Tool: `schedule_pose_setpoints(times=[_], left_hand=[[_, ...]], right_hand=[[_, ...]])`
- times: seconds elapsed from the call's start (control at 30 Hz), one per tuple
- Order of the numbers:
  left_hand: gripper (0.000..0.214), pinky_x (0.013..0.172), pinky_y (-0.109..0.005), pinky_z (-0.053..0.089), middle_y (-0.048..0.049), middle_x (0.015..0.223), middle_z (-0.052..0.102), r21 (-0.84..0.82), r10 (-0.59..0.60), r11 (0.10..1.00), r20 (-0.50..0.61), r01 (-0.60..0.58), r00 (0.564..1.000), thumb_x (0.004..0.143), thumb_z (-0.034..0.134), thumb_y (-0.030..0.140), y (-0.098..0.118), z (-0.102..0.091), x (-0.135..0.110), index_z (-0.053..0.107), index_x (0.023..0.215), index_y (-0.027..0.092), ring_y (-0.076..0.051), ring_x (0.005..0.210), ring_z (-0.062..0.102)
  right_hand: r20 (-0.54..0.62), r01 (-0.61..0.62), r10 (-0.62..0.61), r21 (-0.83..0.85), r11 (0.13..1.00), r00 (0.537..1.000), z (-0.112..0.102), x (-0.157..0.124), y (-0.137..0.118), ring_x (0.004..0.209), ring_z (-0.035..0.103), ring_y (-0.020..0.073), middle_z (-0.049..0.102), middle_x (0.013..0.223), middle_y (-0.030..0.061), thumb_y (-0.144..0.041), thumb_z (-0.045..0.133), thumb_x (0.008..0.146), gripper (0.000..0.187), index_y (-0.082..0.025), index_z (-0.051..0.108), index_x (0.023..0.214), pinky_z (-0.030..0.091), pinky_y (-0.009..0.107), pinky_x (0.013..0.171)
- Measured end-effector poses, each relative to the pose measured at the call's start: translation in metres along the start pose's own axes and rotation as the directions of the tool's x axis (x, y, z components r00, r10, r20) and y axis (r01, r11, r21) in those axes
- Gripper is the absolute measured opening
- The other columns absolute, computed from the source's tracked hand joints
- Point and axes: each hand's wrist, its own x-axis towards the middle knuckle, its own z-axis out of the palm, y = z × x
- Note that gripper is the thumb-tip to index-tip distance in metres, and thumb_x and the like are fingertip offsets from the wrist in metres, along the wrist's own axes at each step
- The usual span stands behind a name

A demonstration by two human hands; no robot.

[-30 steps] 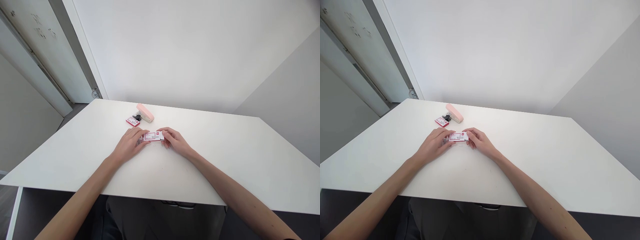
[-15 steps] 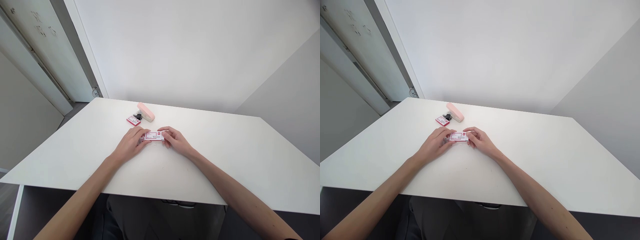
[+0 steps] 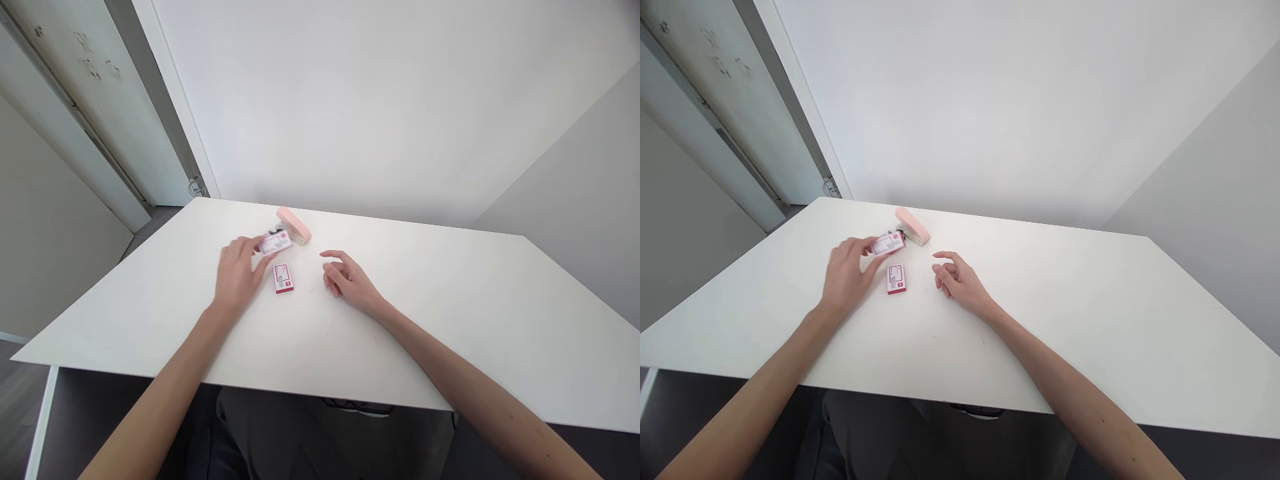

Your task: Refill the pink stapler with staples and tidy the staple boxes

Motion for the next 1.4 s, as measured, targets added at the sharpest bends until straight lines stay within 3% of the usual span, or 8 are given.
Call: schedule_pose_setpoints(times=[0.17, 0.3, 0.43, 0.63, 0.87, 1.0, 1.2, 1.4], left_hand=[[0.046, 0.112, -0.065, 0.034, -0.0245, 0.137, 0.052, 0.18, -0.318, 0.916, -0.215, 0.357, 0.923, 0.099, 0.057, 0.052, -0.019, -0.006, 0.0, 0.066, 0.125, 0.016, -0.048, 0.136, 0.04], [0.046, 0.114, -0.071, 0.029, -0.0299, 0.144, 0.045, 0.195, -0.405, 0.875, -0.203, 0.443, 0.891, 0.096, 0.057, 0.051, -0.022, -0.003, -0.004, 0.064, 0.117, 0.011, -0.052, 0.143, 0.032], [0.047, 0.114, -0.073, 0.029, -0.0318, 0.145, 0.047, 0.206, -0.406, 0.874, -0.183, 0.439, 0.895, 0.095, 0.056, 0.053, -0.023, 0.001, -0.006, 0.063, 0.115, 0.011, -0.052, 0.144, 0.033], [0.051, 0.116, -0.064, 0.033, -0.0279, 0.146, 0.046, 0.206, -0.331, 0.909, -0.176, 0.363, 0.927, 0.097, 0.058, 0.049, -0.022, 0.002, -0.006, 0.057, 0.129, 0.01, -0.048, 0.143, 0.036], [0.027, 0.112, -0.057, 0.039, -0.0182, 0.136, 0.057, 0.101, -0.096, 0.989, -0.115, 0.108, 0.989, 0.102, 0.054, 0.037, -0.012, -0.005, -0.007, 0.06, 0.122, 0.02, -0.038, 0.132, 0.045], [0.022, 0.109, -0.056, 0.042, -0.0167, 0.133, 0.062, 0.071, -0.075, 0.994, -0.079, 0.081, 0.994, 0.101, 0.055, 0.034, -0.012, -0.004, -0.007, 0.06, 0.119, 0.021, -0.037, 0.13, 0.049], [0.021, 0.109, -0.056, 0.043, -0.0151, 0.134, 0.065, 0.008, -0.018, 1.0, -0.039, 0.018, 0.999, 0.101, 0.056, 0.032, -0.015, -0.003, -0.008, 0.06, 0.119, 0.021, -0.035, 0.13, 0.052], [0.015, 0.11, -0.052, 0.044, -0.0095, 0.129, 0.07, -0.077, 0.222, 0.972, -0.006, -0.222, 0.975, 0.105, 0.054, 0.03, 0.008, 0.0, -0.008, 0.064, 0.113, 0.024, -0.029, 0.127, 0.057]], right_hand=[[0.002, 0.018, -0.018, -0.042, 0.999, 1.0, 0.0, 0.0, 0.005, 0.06, 0.052, 0.0121, 0.06, 0.077, -0.0048, -0.059, 0.061, 0.1, 0.042, -0.025, 0.062, 0.125, 0.045, 0.03, 0.063], [-0.033, 0.019, -0.021, -0.055, 0.998, 0.999, 0.001, 0.005, 0.012, 0.064, 0.055, 0.013, 0.062, 0.085, -0.0015, -0.054, 0.062, 0.098, 0.038, -0.024, 0.064, 0.121, 0.046, 0.03, 0.06], [-0.194, -0.016, -0.018, -0.169, 0.986, 0.981, 0.005, 0.023, 0.021, 0.074, 0.063, 0.015, 0.063, 0.114, 0.0046, -0.049, 0.063, 0.095, 0.035, -0.025, 0.063, 0.121, 0.05, 0.032, 0.062], [-0.321, -0.009, -0.137, -0.414, 0.91, 0.937, 0.02, 0.083, 0.028, 0.081, 0.067, 0.0169, 0.055, 0.148, 0.0125, -0.046, 0.068, 0.093, 0.05, -0.025, 0.055, 0.137, 0.052, 0.043, 0.092], [-0.374, -0.077, -0.132, -0.493, 0.867, 0.918, 0.027, 0.134, 0.031, 0.1, 0.067, 0.0244, 0.072, 0.124, 0.0066, -0.05, 0.062, 0.096, 0.027, -0.026, 0.066, 0.107, 0.051, 0.039, 0.087], [-0.395, -0.095, -0.122, -0.487, 0.868, 0.911, 0.012, 0.116, 0.033, 0.091, 0.067, 0.0229, 0.073, 0.116, 0.006, -0.051, 0.063, 0.094, 0.026, -0.025, 0.063, 0.098, 0.051, 0.037, 0.079], [-0.411, -0.102, -0.116, -0.471, 0.876, 0.904, -0.031, 0.037, 0.028, 0.077, 0.062, 0.0204, 0.071, 0.092, 0.0019, -0.054, 0.07, 0.088, 0.03, -0.025, 0.061, 0.09, 0.048, 0.034, 0.068], [-0.222, -0.019, -0.106, -0.499, 0.867, 0.969, -0.062, -0.029, 0.02, 0.087, 0.062, 0.0228, 0.074, 0.105, 0.0047, -0.056, 0.067, 0.095, 0.033, -0.027, 0.072, 0.11, 0.051, 0.039, 0.077]])
